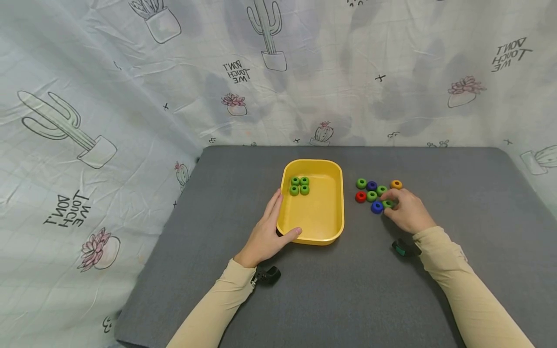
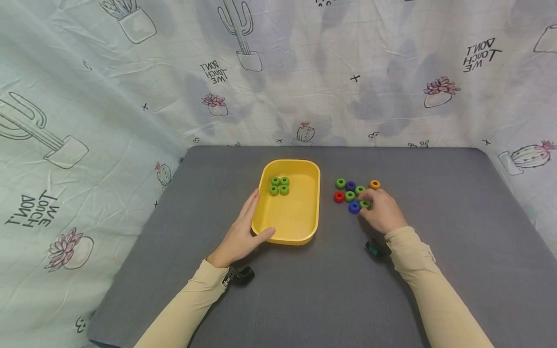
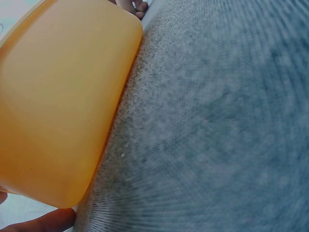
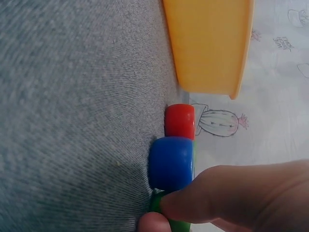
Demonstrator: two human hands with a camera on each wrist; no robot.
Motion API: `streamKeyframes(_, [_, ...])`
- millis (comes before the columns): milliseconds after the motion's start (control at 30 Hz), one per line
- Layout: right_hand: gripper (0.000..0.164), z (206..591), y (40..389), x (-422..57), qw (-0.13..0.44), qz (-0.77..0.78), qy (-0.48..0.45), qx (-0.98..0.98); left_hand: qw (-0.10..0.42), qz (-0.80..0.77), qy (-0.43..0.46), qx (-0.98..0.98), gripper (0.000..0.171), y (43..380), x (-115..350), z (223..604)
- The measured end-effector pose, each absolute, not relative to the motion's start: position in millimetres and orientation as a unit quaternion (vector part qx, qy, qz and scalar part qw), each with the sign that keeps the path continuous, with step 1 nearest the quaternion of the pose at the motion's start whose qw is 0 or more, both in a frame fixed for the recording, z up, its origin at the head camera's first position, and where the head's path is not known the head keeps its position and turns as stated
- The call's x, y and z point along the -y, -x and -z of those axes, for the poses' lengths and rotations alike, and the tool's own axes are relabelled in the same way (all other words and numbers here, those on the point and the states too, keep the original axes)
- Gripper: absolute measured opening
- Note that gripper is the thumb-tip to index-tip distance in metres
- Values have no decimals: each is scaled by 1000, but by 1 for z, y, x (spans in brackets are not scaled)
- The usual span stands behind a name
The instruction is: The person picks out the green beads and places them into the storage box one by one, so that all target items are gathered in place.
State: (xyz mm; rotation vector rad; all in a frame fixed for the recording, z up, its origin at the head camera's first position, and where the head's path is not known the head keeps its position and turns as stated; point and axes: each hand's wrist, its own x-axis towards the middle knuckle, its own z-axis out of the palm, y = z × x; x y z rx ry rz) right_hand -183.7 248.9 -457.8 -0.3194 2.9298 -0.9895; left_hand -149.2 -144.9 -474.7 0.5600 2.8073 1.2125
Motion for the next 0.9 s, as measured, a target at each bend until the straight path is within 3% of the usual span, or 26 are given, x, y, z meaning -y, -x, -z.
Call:
streamKeyframes(533, [30, 449, 182, -249, 0, 324, 87, -942, 14, -390, -187, -901, 106, 149, 145, 475])
streamKeyframes(900, [29, 435, 174, -237, -64, 346, 115, -929, 13, -391, -187, -901, 106, 148, 145, 475])
